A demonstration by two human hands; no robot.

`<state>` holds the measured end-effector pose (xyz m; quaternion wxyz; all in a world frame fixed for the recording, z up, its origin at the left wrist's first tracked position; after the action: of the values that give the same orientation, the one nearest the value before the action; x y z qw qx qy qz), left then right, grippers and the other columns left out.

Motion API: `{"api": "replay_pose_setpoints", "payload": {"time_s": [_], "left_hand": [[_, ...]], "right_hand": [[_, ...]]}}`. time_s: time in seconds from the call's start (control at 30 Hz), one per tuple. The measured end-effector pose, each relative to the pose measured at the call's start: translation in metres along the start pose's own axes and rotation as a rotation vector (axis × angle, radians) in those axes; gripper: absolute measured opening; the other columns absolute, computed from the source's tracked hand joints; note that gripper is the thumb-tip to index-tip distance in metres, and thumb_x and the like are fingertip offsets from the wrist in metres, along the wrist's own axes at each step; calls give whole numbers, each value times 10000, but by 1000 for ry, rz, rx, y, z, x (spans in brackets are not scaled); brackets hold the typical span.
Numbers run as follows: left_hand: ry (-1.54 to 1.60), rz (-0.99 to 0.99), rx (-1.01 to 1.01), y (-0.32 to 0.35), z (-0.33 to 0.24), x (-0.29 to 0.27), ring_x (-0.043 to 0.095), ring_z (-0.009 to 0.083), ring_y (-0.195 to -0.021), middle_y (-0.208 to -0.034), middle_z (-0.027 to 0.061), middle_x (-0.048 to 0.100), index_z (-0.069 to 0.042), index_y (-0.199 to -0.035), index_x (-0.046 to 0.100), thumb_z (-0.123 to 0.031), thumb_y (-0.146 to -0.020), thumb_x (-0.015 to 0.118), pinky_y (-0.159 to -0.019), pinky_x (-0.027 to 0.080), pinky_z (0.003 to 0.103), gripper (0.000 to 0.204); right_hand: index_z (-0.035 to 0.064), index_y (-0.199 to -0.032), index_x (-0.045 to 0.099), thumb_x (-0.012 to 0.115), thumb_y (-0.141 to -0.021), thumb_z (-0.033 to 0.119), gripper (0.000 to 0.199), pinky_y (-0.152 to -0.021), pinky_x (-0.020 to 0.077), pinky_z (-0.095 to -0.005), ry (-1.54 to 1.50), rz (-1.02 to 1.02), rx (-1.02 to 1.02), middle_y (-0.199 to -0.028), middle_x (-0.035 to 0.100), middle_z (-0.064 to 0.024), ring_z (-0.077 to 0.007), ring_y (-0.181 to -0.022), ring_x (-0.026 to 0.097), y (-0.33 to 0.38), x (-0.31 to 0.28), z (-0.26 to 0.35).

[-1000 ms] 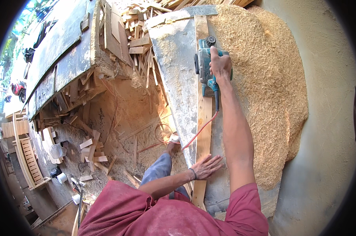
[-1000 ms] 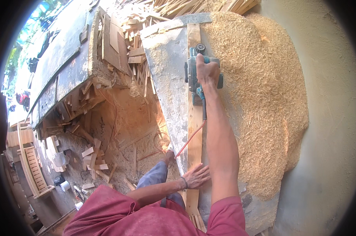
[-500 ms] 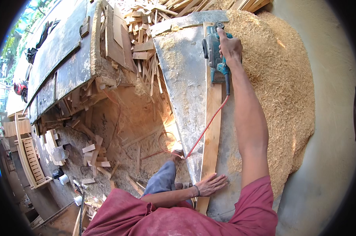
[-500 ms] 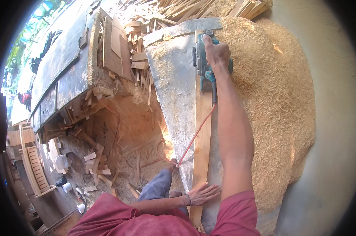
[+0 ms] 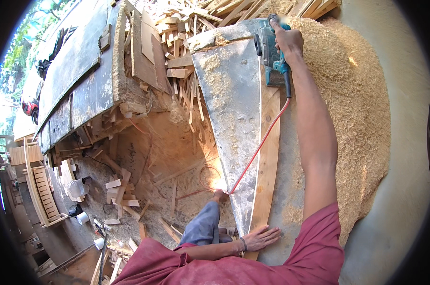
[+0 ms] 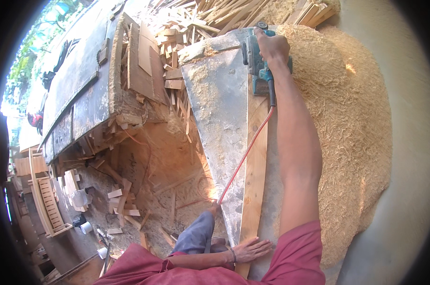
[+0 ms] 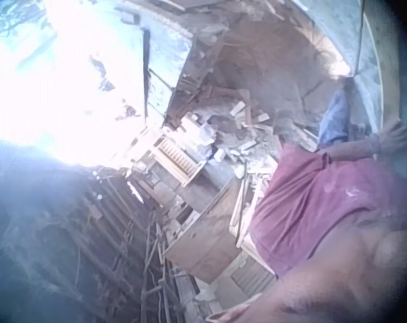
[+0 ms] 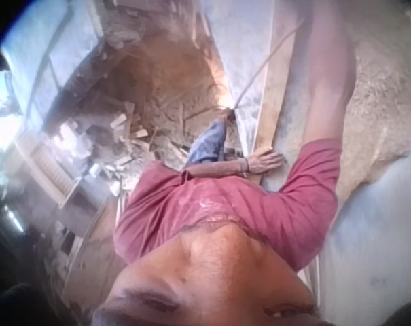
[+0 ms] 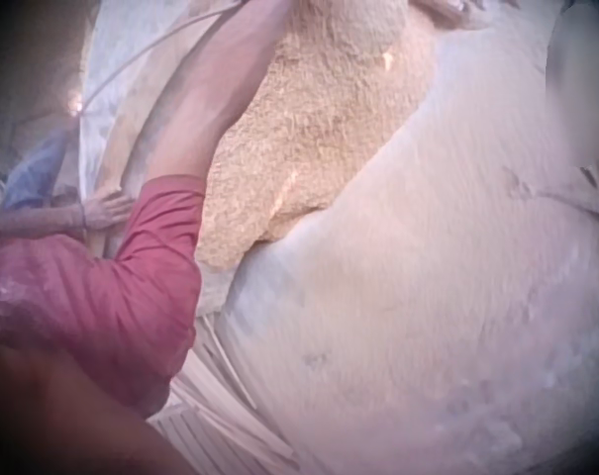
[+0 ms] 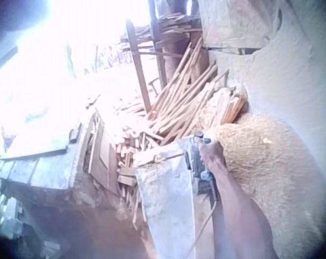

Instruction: The person sands a piece of wood with an electric sander, moving the tool along the length of the board and then setting it down to move the wood pieces around.

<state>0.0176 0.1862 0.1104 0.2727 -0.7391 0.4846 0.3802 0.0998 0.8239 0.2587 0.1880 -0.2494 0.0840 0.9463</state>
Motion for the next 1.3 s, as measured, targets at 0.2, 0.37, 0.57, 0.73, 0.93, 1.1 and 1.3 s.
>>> {"api": "replay_pose_setpoints", "payload": {"time_s": [0.2,0.37,0.57,0.73,0.93,1.1,1.3], "left_hand": [[57,-16,11,1,1,7,159,202,-1523,-1634,67,218,-94,-1527,269,-247,-931,368,-1228,129,431,624],[58,16,3,1,-1,5,168,204,-1521,-1626,84,235,-96,-1522,286,-238,-936,363,-1226,142,431,608],[73,-28,10,3,2,-1,183,211,-1517,-1620,95,249,-87,-1511,309,-234,-938,356,-1234,134,422,594],[7,-12,-25,1,2,2,203,213,-1512,-1612,94,270,-75,-1500,326,-247,-933,376,-1237,136,406,594],[24,-89,-32,2,6,3,203,231,-1511,-1612,111,268,-64,-1467,378,-277,-910,453,-1235,121,417,601],[-28,-70,-32,2,4,6,188,230,-1516,-1622,107,248,-81,-1474,389,-320,-884,516,-1236,100,426,650],[-38,-45,-37,2,4,4,202,258,-1511,-1613,126,259,-62,-1470,384,-283,-899,466,-1231,135,438,617]], "right_hand": [[37,-664,662,701,-821,583,569,-503,530,-310,15,-5,-50,-618,652,-62,-140,-513,630,-28,9,5],[46,-680,667,696,-819,607,578,-510,531,-298,8,-15,-79,-633,659,-54,-130,-524,635,-48,15,13],[52,-687,662,681,-827,620,586,-511,525,-306,38,-15,-66,-638,653,-55,-128,-523,628,-75,20,14],[41,-666,631,669,-838,607,592,-497,502,-328,26,42,-32,-614,614,-61,-155,-501,596,-71,26,15],[39,-636,602,703,-828,562,566,-487,494,-333,-33,51,72,-597,591,-54,-171,-494,587,-35,14,8],[31,-647,618,709,-828,529,537,-488,508,-338,-40,59,61,-599,604,-71,-182,-492,601,-5,7,-2],[66,-647,593,712,-839,513,501,-464,483,-322,-62,87,112,-575,570,-43,-160,-469,571,43,-4,-20]]}}
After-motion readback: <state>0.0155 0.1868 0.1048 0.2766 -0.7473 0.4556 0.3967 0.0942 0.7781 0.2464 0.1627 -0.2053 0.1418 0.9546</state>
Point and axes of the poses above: each hand's wrist, its own y-axis away from the middle knuckle, its own x-axis out of the palm, z = x × y, the point moved 5 cm from there along -y, towards the middle knuckle
